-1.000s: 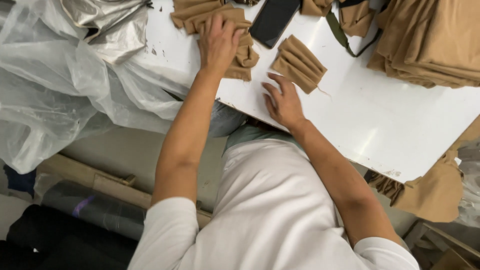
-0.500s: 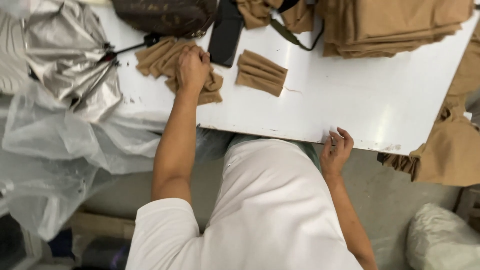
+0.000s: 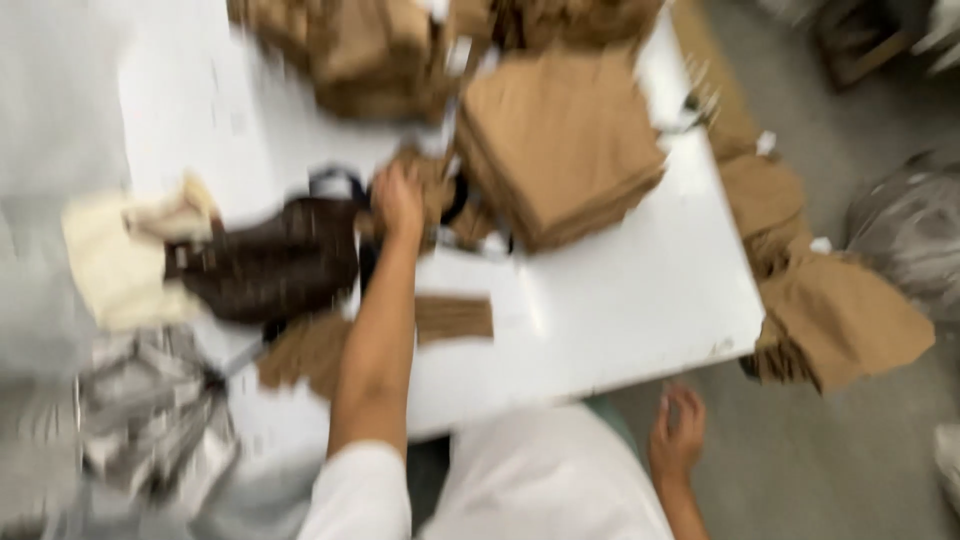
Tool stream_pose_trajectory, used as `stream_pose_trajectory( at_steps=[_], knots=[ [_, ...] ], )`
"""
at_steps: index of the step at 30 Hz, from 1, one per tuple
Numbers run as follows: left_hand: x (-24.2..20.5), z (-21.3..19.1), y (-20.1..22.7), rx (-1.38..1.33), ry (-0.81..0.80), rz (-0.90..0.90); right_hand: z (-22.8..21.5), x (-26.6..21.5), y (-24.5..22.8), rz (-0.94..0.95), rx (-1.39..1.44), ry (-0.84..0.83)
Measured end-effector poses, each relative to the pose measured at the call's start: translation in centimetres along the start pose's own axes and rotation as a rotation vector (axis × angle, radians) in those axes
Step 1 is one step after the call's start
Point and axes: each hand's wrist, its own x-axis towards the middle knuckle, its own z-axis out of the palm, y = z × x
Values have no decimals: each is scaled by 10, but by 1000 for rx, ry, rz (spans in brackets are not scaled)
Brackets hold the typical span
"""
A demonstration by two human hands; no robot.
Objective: Folding small pleated fabric pieces on a work table in a factory setting.
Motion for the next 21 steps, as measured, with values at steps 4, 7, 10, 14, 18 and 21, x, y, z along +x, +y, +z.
stream_pose_trajectory(
  at_steps=[4, 7, 10, 14, 18, 21],
  knots=[
    [35, -142, 120, -272, -27, 71, -16, 15, -44, 321, 122, -14],
    [28, -231, 189, -450, 21, 347, -25, 48, -85, 306, 372, -127],
    [-7, -283, 236, -664, -421, 371, -40, 97, -150, 82, 554, -205],
    [-62, -309, 277, -852, -808, 364, -62, 154, -217, 30, 748, -422],
    [-82, -338, 306, -840, -928, -8, -75, 164, -229, 172, 973, -639],
    [-82, -347, 318, -888, -1097, -170, -76, 166, -214, 272, 1309, -896]
  ],
)
